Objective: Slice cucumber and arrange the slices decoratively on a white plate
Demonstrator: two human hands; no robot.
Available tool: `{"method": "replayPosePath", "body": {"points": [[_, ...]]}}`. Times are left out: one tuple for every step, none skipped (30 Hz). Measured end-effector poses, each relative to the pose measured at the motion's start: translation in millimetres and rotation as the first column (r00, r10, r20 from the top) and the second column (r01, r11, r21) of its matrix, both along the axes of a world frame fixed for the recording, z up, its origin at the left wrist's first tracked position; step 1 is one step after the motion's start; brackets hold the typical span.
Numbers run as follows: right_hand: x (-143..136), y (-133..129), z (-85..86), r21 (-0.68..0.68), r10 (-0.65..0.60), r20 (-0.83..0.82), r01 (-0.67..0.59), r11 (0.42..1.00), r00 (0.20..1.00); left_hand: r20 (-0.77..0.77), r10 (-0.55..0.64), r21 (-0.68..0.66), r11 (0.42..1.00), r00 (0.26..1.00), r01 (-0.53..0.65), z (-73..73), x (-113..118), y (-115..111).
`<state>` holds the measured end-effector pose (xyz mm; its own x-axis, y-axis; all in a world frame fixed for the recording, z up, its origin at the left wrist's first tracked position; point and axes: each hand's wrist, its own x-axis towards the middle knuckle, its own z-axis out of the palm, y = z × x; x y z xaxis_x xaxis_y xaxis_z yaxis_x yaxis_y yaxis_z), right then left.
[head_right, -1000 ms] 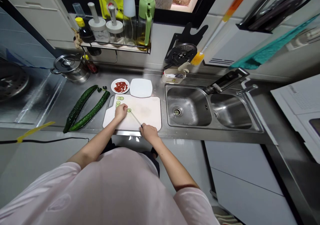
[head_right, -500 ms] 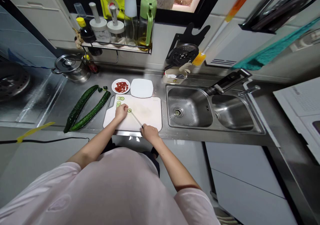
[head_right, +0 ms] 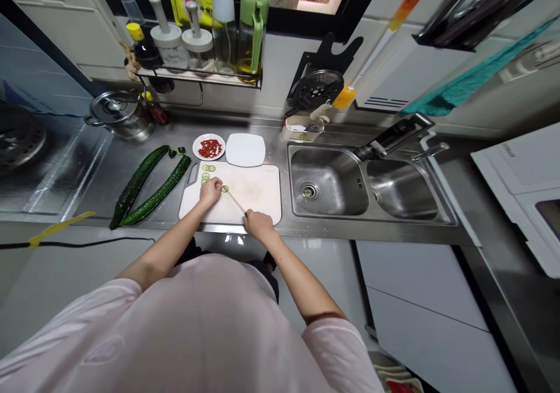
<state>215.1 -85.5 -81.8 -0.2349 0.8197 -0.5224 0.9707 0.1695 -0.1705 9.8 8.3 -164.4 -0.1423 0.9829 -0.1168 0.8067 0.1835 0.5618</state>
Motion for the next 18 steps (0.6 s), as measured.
{"method": "replayPosePath", "body": {"points": [[0.3, 0.4, 0.8, -0.002, 0.002, 0.001, -0.002, 1.0, 1.0, -0.005, -0.002, 0.001, 1.0, 1.0, 0.002, 0.3, 0.1, 0.0], [0.5, 1.0, 1.9, -0.007, 0.004, 0.003, -0.004, 1.0, 1.0, -0.009, -0.003, 0.002, 1.0, 1.0, 0.003, 0.5, 0.2, 0.1], [0.6, 1.6, 3.2, -0.013, 0.008, 0.005, -0.008, 1.0, 1.0, -0.012, -0.003, 0.003, 1.0, 1.0, 0.003, 0.7, 0.3, 0.1], [0.5, 2.4, 4.6, -0.02, 0.011, 0.008, -0.011, 1.0, 1.0, -0.015, -0.001, 0.004, 1.0, 1.0, 0.001, 0.9, 0.5, 0.1], [0.3, 3.3, 5.9, -0.027, 0.012, 0.013, -0.012, 1.0, 1.0, -0.018, 0.002, 0.001, 1.0, 1.0, -0.002, 1.2, 0.7, 0.1], [0.0, 4.1, 7.1, -0.033, 0.013, 0.017, -0.013, 0.999, 1.0, -0.022, 0.005, -0.004, 1.0, 1.0, -0.005, 1.4, 0.8, 0.2], [-0.5, 5.0, 8.0, -0.038, 0.015, 0.019, -0.014, 0.999, 1.0, -0.026, 0.009, -0.012, 1.0, 1.0, -0.009, 1.7, 1.0, 0.2], [-1.0, 5.7, 8.7, -0.041, 0.015, 0.021, -0.014, 0.999, 1.0, -0.029, 0.011, -0.019, 1.0, 1.0, -0.011, 2.0, 1.0, 0.2], [-1.4, 6.4, 9.2, -0.043, 0.016, 0.019, -0.015, 0.999, 1.0, -0.032, 0.011, -0.023, 1.0, 0.999, -0.012, 2.2, 1.1, 0.3], [-1.8, 6.8, 9.5, -0.044, 0.018, 0.016, -0.017, 0.999, 1.0, -0.034, 0.011, -0.024, 1.0, 0.999, -0.011, 2.2, 1.1, 0.4], [-2.1, 7.2, 9.6, -0.045, 0.019, 0.013, -0.019, 0.999, 1.0, -0.034, 0.007, -0.021, 1.0, 0.999, -0.008, 2.2, 1.0, 0.6], [-2.3, 7.4, 9.7, -0.046, 0.02, 0.011, -0.019, 0.999, 1.0, -0.034, 0.004, -0.018, 1.0, 0.999, -0.004, 2.0, 0.9, 0.7], [-2.5, 7.6, 9.9, -0.047, 0.019, 0.01, -0.019, 0.999, 1.0, -0.034, 0.002, -0.014, 1.0, 0.999, -0.002, 1.7, 0.7, 0.9], [-2.6, 7.9, 10.0, -0.051, 0.019, 0.013, -0.018, 0.999, 1.0, -0.032, -0.001, -0.012, 1.0, 0.999, 0.0, 1.5, 0.6, 1.1], [-2.8, 8.1, 10.2, -0.054, 0.019, 0.016, -0.018, 0.998, 1.0, -0.03, -0.002, -0.011, 1.0, 1.0, 0.001, 1.2, 0.5, 1.2], [-3.0, 8.3, 10.4, -0.055, 0.019, 0.02, -0.018, 0.998, 1.0, -0.027, -0.002, -0.01, 1.0, 1.0, 0.002, 1.1, 0.3, 1.3], [-3.3, 8.5, 10.6, -0.054, 0.02, 0.022, -0.018, 0.998, 1.0, -0.025, -0.001, -0.01, 1.0, 1.0, 0.001, 1.0, 0.2, 1.3], [-3.5, 8.6, 10.8, -0.054, 0.019, 0.025, -0.017, 0.998, 1.0, -0.022, 0.0, -0.009, 1.0, 1.0, -0.001, 1.0, 0.1, 1.3]]}}
